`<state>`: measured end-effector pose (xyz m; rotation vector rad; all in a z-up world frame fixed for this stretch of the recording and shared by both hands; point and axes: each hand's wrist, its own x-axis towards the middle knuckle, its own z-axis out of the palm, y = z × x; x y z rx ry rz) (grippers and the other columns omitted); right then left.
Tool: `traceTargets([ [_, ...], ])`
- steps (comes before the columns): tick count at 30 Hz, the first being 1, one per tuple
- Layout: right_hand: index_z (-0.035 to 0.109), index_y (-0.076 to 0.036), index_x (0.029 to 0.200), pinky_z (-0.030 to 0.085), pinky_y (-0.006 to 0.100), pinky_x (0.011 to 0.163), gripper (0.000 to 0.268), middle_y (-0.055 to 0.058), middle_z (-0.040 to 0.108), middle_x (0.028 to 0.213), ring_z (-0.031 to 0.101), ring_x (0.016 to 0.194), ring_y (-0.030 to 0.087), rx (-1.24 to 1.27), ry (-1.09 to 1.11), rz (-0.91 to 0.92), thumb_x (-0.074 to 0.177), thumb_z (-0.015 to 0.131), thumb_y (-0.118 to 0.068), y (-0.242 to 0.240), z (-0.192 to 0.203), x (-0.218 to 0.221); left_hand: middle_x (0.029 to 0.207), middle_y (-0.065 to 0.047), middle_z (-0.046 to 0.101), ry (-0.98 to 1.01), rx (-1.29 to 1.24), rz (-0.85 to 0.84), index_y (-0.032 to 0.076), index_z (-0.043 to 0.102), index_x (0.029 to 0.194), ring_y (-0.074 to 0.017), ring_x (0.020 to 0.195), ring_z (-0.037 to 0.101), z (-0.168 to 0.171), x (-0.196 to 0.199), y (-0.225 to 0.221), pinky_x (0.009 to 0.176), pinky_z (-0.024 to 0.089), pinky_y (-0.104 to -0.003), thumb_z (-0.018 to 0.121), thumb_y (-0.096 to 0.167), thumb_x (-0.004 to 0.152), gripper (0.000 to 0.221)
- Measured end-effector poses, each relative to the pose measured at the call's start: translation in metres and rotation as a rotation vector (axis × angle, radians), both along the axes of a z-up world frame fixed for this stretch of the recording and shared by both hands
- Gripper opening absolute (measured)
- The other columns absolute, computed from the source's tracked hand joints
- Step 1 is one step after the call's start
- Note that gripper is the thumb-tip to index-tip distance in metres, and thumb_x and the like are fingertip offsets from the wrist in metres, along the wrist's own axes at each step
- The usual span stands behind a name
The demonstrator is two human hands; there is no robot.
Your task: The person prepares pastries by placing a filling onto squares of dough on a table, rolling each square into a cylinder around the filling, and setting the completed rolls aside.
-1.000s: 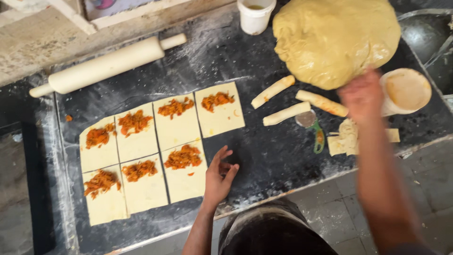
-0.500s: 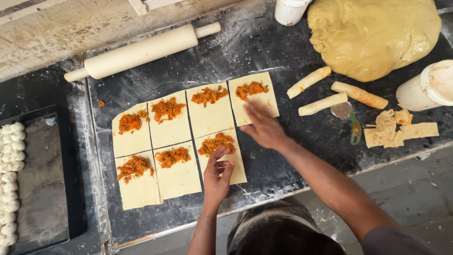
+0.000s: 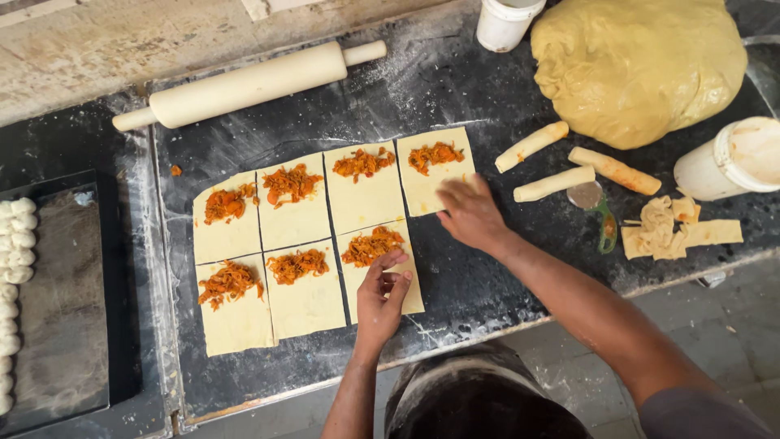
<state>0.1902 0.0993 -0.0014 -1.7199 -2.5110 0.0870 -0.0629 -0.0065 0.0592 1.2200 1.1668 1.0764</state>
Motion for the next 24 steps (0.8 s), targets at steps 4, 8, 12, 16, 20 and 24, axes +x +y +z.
traceTargets([
  [4, 0.067, -0.008, 0.107, 0.047, 0.049, 0.11, 0.017, 0.01, 0.062, 0.136, 0.057, 0.133, 0.028, 0.128, 0.114, 0.314, 0.094, 0.063, -0.017, 0.008, -0.001, -0.005, 0.123, -0.007, 0.071, -0.036, 0.035, 0.026, 0.001, 0.057, 0.138, -0.0052, 0.08, 0.06, 0.002, 0.009, -0.007, 0.071, 0.053, -0.021, 0.069, 0.007, 0.095, 0.045],
  [8, 0.067, -0.009, 0.09, 0.05, 0.044, 0.098, 0.007, 0.012, 0.065, 0.133, 0.061, 0.127, 0.03, 0.199, 0.096, 0.519, 0.084, 0.066, -0.011, 0.029, 0.01, 0.01, 0.12, -0.008, 0.072, -0.046, 0.011, 0.143, 0.003, 0.051, 0.141, -0.0055, 0.078, 0.058, 0.003, 0.018, -0.019, 0.069, 0.051, -0.021, 0.068, 0.007, 0.095, 0.05],
  [12, 0.065, -0.003, 0.094, 0.053, 0.041, 0.095, 0.017, 0.017, 0.064, 0.123, 0.064, 0.115, 0.031, 0.312, 0.172, 0.6, 0.082, 0.066, -0.015, 0.038, 0.012, 0.025, 0.119, -0.009, 0.072, -0.04, -0.012, 0.242, 0.004, 0.05, 0.143, -0.0067, 0.079, 0.059, 0.002, 0.032, -0.037, 0.07, 0.051, -0.022, 0.068, 0.005, 0.095, 0.051],
  [16, 0.066, -0.006, 0.102, 0.056, 0.039, 0.091, 0.011, 0.01, 0.067, 0.115, 0.067, 0.109, 0.026, 0.273, 0.014, 0.616, 0.092, 0.069, -0.011, 0.049, 0.006, 0.03, 0.121, -0.009, 0.07, -0.082, 0.011, 0.266, 0.004, 0.047, 0.145, -0.0073, 0.082, 0.061, 0.002, 0.052, -0.052, 0.073, 0.053, -0.022, 0.062, 0.001, 0.094, 0.054],
  [20, 0.069, -0.007, 0.103, 0.056, 0.037, 0.094, 0.012, 0.007, 0.07, 0.117, 0.068, 0.111, 0.024, 0.17, 0.189, 0.674, 0.091, 0.067, -0.006, 0.069, 0.009, 0.033, 0.122, -0.007, 0.072, -0.025, -0.012, 0.29, 0.004, 0.051, 0.142, -0.0073, 0.083, 0.062, 0.008, 0.068, -0.071, 0.073, 0.054, -0.023, 0.061, 0.0, 0.093, 0.05],
  [24, 0.073, -0.009, 0.096, 0.054, 0.04, 0.096, 0.013, 0.011, 0.07, 0.127, 0.064, 0.119, 0.03, 0.264, 0.257, 0.737, 0.085, 0.067, -0.014, 0.08, 0.009, 0.041, 0.121, -0.006, 0.075, 0.045, -0.07, 0.325, 0.004, 0.059, 0.136, -0.0067, 0.081, 0.062, 0.013, 0.077, -0.078, 0.072, 0.055, -0.024, 0.063, 0.002, 0.094, 0.043],
])
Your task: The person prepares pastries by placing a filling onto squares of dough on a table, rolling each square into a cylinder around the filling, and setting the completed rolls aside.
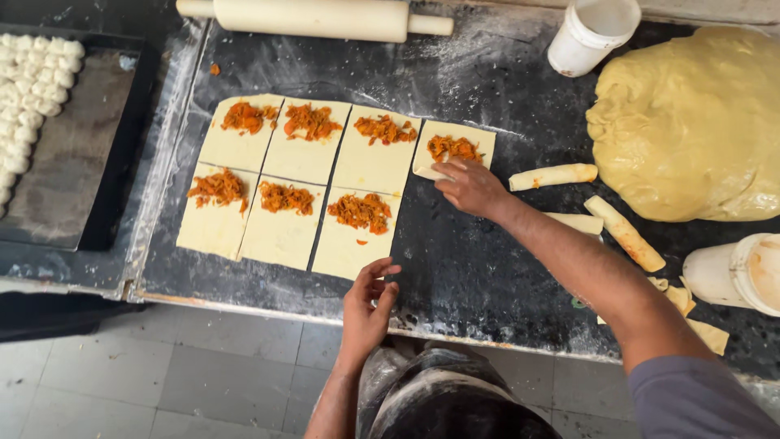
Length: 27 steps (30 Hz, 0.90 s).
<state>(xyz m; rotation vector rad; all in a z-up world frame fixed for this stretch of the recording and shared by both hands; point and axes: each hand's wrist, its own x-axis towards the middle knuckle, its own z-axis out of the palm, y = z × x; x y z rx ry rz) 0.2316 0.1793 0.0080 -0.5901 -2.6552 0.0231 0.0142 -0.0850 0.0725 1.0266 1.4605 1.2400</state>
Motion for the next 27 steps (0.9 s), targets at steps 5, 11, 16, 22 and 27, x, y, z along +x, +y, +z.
traceTargets([
  [5, 0.073, -0.006, 0.111, 0.06, 0.038, 0.094, 0.016, 0.012, 0.069, 0.133, 0.069, 0.119, 0.028, -0.027, -0.077, -0.018, 0.098, 0.066, -0.013, -0.011, -0.021, 0.002, 0.121, -0.006, 0.075, 0.039, 0.048, -0.022, 0.003, 0.06, 0.134, -0.0062, 0.079, 0.065, 0.001, 0.005, 0.0, 0.073, 0.056, -0.024, 0.064, 0.004, 0.095, 0.04],
  [11, 0.074, -0.008, 0.108, 0.061, 0.04, 0.08, 0.02, 0.014, 0.07, 0.126, 0.072, 0.102, 0.032, -0.224, -0.176, -0.126, 0.093, 0.066, -0.018, -0.089, -0.034, 0.005, 0.121, -0.006, 0.076, 0.048, 0.061, -0.078, 0.003, 0.062, 0.132, -0.0062, 0.078, 0.062, -0.006, -0.013, 0.001, 0.068, 0.054, -0.023, 0.065, 0.005, 0.094, 0.038],
  [16, 0.075, -0.008, 0.115, 0.062, 0.039, 0.085, 0.023, 0.014, 0.07, 0.128, 0.072, 0.11, 0.031, -0.188, -0.07, -0.167, 0.096, 0.064, -0.015, -0.206, -0.026, -0.001, 0.121, -0.006, 0.076, 0.023, 0.113, -0.138, 0.002, 0.062, 0.131, -0.0059, 0.078, 0.062, -0.025, -0.036, -0.019, 0.067, 0.054, -0.022, 0.065, 0.004, 0.095, 0.037],
  [22, 0.055, 0.005, 0.142, 0.043, 0.047, 0.108, 0.066, 0.024, 0.054, 0.144, 0.05, 0.135, 0.038, -0.433, 0.102, -0.522, 0.095, 0.065, -0.039, -0.274, -0.003, -0.045, 0.118, -0.007, 0.076, 0.053, 0.098, -0.236, 0.002, 0.064, 0.129, -0.0065, 0.077, 0.066, -0.03, -0.061, -0.035, 0.066, 0.056, -0.023, 0.067, 0.004, 0.092, 0.038],
  [27, 0.043, 0.005, 0.148, 0.027, 0.047, 0.121, 0.075, 0.025, 0.038, 0.159, 0.031, 0.15, 0.036, -0.423, -0.114, -0.612, 0.098, 0.057, -0.049, -0.303, 0.001, -0.08, 0.117, -0.01, 0.076, 0.01, 0.129, -0.302, 0.001, 0.064, 0.129, -0.0073, 0.079, 0.067, -0.027, -0.066, -0.041, 0.067, 0.057, -0.024, 0.067, 0.003, 0.093, 0.036],
])
